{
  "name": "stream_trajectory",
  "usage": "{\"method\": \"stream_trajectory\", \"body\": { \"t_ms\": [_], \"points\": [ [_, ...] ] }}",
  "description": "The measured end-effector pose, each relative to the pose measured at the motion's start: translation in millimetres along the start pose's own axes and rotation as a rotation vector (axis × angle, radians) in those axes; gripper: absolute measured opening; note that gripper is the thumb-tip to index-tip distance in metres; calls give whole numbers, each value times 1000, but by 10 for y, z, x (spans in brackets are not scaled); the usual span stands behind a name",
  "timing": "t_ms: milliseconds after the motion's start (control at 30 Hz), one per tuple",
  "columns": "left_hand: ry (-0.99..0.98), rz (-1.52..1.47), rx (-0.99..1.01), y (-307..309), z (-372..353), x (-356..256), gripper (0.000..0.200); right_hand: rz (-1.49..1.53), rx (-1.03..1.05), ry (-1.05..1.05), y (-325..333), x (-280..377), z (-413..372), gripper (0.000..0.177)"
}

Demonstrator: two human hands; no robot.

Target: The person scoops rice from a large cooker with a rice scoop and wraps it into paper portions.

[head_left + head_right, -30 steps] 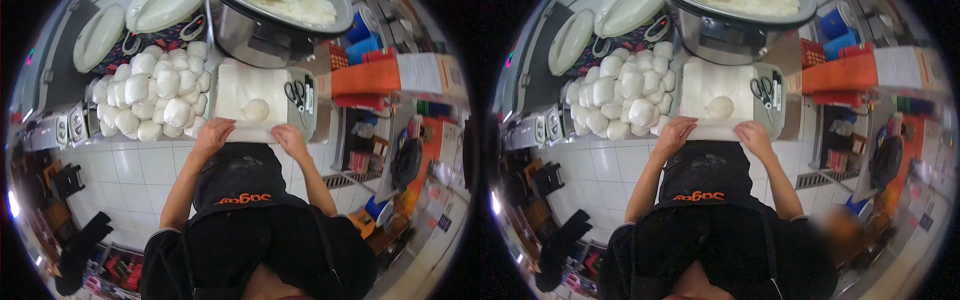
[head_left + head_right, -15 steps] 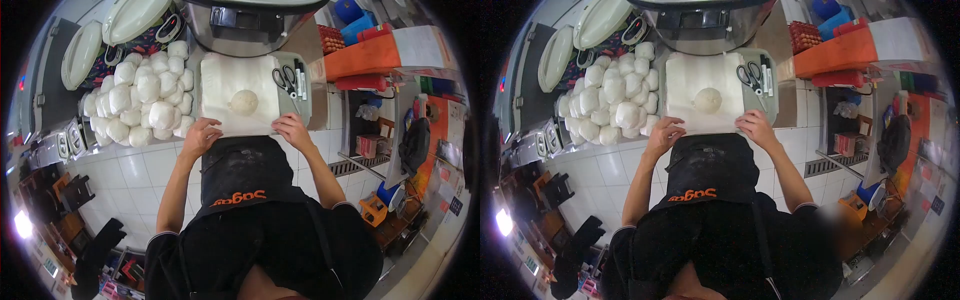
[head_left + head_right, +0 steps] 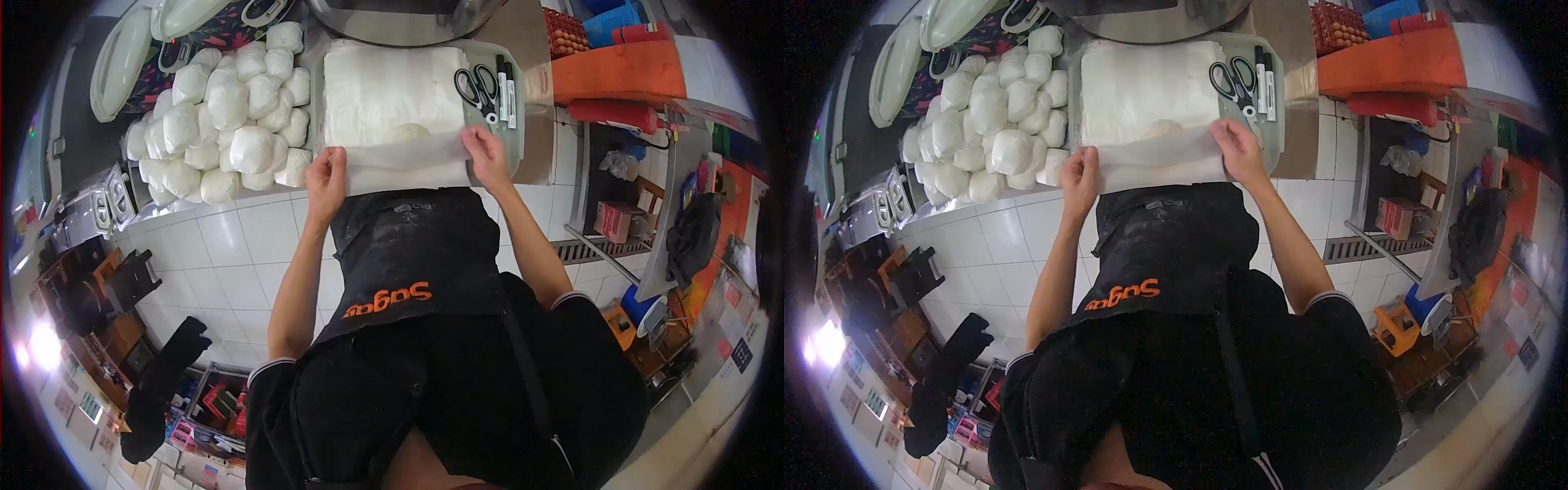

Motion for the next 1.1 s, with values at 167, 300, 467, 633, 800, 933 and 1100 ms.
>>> {"method": "stream_trajectory", "body": {
  "t_ms": [167, 300, 467, 633, 800, 933, 1100],
  "points": [
    [-170, 387, -325, -144, -32, -373, 31, -483, -264, 87, -104, 182, 50, 23],
    [-180, 550, -316, -120, 37, -360, 33, -639, -364, 160, -136, 342, 18, 24],
    [-53, 761, -212, -164, 219, -334, 29, -812, -194, 27, -124, 284, 197, 18],
    [-616, 632, -147, -343, 480, -793, 26, -993, -147, 202, -154, 651, 655, 30],
    [-604, 774, 185, -709, 1109, -783, 34, -1168, 182, 529, -526, 826, 1245, 35],
    [-449, 1053, 482, -771, 1213, -775, 32, -1354, 663, 312, -659, 639, 1268, 39],
    [-503, 805, 574, -674, 886, -1200, 21, -1294, 685, 499, -717, 1203, 874, 53]
  ]
}}
Point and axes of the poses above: each hand's wrist, its own z-axis towards the middle knuckle, its own y-axis out of the back of the hand, x = y × z, the point moved 8 cm from there along z, towards the middle knuckle, and after that the axes turned 9 degrees about -z, right-handed, at the moved point
